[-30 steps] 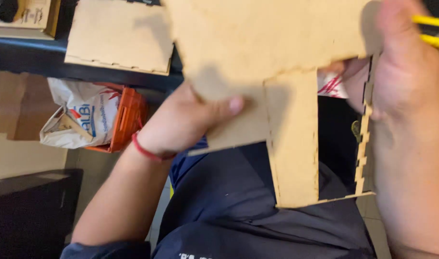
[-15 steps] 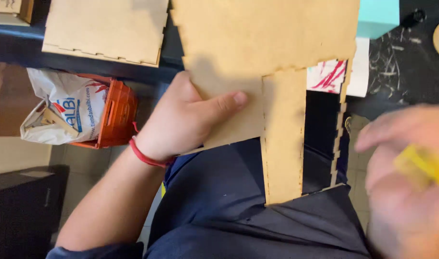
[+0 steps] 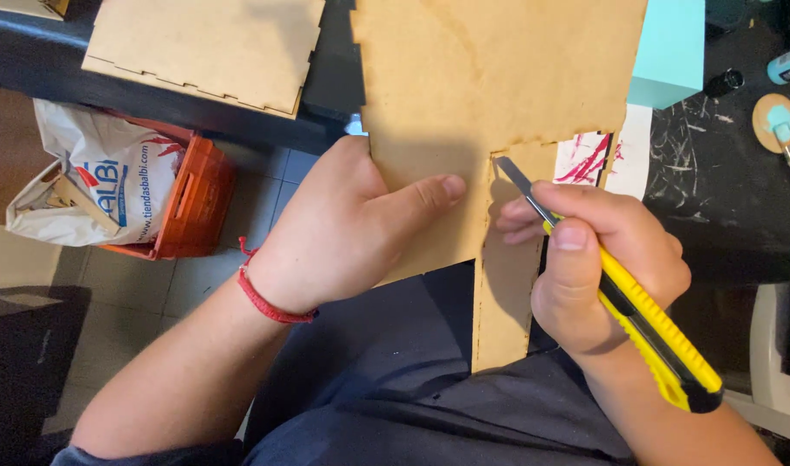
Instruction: Removing laser-cut wooden pieces from a sheet and using a utility knife to separate them
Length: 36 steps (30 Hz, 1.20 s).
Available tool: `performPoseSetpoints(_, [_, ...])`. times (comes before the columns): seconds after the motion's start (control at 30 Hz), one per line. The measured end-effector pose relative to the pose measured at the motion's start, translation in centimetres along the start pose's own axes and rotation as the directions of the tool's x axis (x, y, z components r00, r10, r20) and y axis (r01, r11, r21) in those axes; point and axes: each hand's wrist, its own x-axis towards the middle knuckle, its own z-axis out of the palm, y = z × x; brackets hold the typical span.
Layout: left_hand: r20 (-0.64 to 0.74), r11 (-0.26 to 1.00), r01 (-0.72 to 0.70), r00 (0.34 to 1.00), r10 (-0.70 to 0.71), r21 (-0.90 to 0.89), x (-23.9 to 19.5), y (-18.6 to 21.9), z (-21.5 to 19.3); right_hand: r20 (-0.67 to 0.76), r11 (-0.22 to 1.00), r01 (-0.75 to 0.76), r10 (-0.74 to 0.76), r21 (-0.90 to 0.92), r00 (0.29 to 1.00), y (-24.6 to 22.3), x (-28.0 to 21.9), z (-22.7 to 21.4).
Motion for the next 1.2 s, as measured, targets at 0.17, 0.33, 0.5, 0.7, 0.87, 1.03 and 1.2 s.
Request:
performPoseSetpoints(0.17, [0.002,0.999,0.033,0.999,-0.033,0.015,0.0,0.6,-0.1,0.007,0.999,0.019,-0.019,-0.038,1.000,-0.1,0.1,0.2])
performPoseSetpoints(0.33, [-0.020,0.997,0.079,0.997,-0.079,0.012,-0.3,0.5,0.0,0.016,0.990,0.069,-0.067,-0.123,0.998,-0.2,-0.1,0.2])
performPoseSetpoints(0.5, [-0.029,0.985,0.130,0.991,-0.127,0.116,-0.6,0.3,0.1,-0.012,0.981,0.134,-0.137,-0.137,0.990,0.7,-1.3,0.5])
performPoseSetpoints(0.7, [-0.018,0.994,0.107,0.994,-0.107,0.012,-0.8,-0.9,0.4,-0.036,0.976,0.183,-0.188,-0.116,0.981,1.6,-2.3,0.9])
performPoseSetpoints(0.87, [-0.022,0.992,0.118,0.993,-0.117,0.044,-0.8,-1.4,0.4,-0.018,0.974,0.197,-0.201,-0.114,0.979,1.8,-3.2,0.8])
performPoseSetpoints(1.03, [-0.034,0.988,0.152,0.988,-0.154,-0.036,-1.0,-1.8,0.5,-0.001,0.968,0.219,-0.220,-0.123,0.975,2.3,-4.3,0.7])
performPoseSetpoints(1.2, [-0.030,0.983,0.164,0.986,-0.167,-0.081,-1.2,-2.5,0.5,0.090,0.966,0.226,-0.215,-0.129,0.972,1.9,-5.0,0.0])
